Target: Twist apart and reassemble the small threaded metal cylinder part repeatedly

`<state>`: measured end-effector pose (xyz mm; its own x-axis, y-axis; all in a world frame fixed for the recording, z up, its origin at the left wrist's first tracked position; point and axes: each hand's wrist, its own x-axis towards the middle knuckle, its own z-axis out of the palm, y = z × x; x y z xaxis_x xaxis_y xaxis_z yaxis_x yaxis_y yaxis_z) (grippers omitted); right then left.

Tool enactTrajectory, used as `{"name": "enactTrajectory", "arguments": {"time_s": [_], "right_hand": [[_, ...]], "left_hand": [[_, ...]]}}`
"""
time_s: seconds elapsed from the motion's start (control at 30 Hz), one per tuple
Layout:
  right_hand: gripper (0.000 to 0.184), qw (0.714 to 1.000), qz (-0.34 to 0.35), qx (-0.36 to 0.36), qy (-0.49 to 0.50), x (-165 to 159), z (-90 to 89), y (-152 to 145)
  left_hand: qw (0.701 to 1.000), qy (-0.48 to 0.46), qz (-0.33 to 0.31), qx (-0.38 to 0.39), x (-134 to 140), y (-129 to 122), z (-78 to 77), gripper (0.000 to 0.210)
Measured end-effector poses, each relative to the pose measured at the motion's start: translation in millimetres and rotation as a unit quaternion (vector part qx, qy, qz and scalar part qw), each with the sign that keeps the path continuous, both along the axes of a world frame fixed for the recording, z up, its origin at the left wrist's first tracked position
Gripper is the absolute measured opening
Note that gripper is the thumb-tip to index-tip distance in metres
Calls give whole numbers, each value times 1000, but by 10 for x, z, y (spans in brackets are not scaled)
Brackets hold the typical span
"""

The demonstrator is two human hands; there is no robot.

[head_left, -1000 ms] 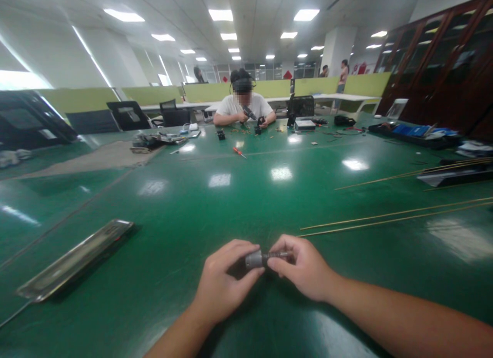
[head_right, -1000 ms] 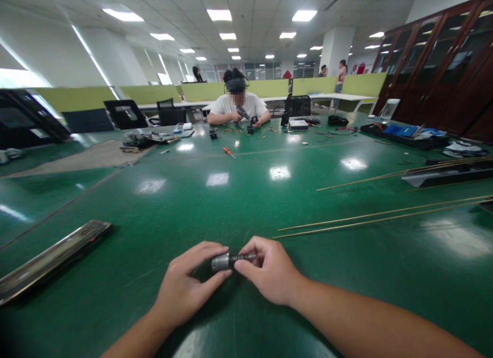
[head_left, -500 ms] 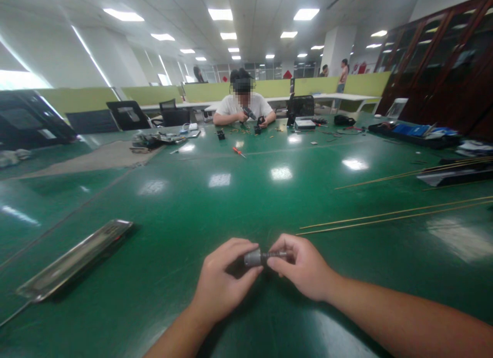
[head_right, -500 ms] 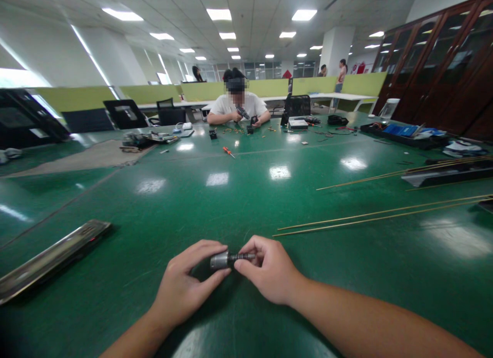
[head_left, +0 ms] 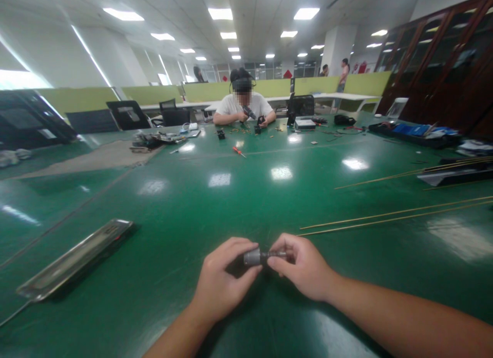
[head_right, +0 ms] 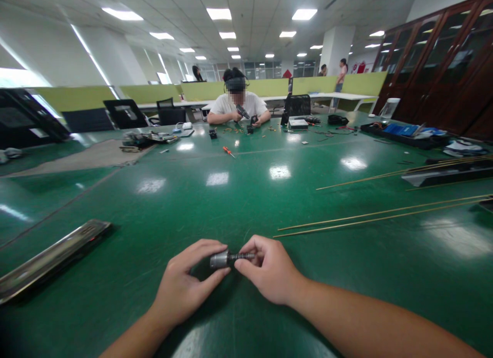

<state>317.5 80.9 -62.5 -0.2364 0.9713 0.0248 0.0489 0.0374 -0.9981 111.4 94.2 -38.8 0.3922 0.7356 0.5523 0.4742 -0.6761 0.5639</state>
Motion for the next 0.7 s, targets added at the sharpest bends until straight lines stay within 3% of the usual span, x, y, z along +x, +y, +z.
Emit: {"name": "enactTrajectory", "arguments": {"time_s": [0.7], "right_hand": [[12, 1000, -13, -2, 2, -13, -9, 3]], "left_hand": [[1000, 5, 9, 6, 0, 5, -4, 28]]}}
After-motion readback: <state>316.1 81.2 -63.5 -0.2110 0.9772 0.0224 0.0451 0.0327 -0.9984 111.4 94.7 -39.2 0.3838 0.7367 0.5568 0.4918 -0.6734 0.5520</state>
